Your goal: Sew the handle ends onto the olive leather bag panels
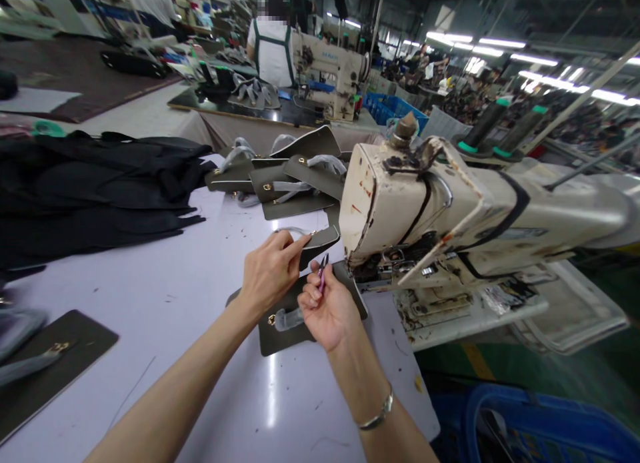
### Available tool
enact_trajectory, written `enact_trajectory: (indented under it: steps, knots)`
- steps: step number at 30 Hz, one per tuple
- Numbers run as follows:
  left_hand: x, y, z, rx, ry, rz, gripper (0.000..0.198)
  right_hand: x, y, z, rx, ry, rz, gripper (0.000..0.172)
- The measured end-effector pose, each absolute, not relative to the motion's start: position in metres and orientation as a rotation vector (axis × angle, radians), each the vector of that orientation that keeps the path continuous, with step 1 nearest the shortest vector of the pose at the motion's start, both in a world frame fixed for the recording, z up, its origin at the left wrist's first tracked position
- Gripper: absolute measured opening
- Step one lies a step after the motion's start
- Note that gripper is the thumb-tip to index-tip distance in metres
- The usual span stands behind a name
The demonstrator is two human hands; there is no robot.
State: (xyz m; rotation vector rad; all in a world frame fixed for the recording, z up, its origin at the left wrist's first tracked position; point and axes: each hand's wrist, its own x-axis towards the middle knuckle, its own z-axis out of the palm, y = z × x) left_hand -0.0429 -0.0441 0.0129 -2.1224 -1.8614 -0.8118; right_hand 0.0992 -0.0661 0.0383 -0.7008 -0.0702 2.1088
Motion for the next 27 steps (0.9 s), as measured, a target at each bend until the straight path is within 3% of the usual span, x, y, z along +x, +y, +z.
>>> enact_trajectory:
  steps: [4, 11, 17, 23, 27]
  knots:
    - [-0.045, -0.044, 0.011, -2.108, -1.834, -0.81, 0.035, 0.1, -0.071, 0.041, -0.7, 0.101, 2.083, 0.043]
    - [-0.048, -0.042, 0.009, -2.08, -1.814, -0.824, 0.035, 0.1, -0.076, 0.043, -0.615, 0.159, 2.144, 0.048]
    - [-0.054, -0.045, 0.011, -2.066, -1.794, -0.807, 0.033, 0.096, -0.064, 0.04, -0.659, 0.128, 2.083, 0.042]
    - [-0.079, 0.019, 0.063, -1.817, -1.724, -0.809, 0.043, 0.103, -0.085, 0.035, -0.6, -0.052, 2.154, 0.027]
    - [-0.085, 0.08, 0.096, -1.832, -1.668, -0.713, 0.054, 0.11, -0.102, 0.035, -0.577, -0.287, 2.178, 0.044]
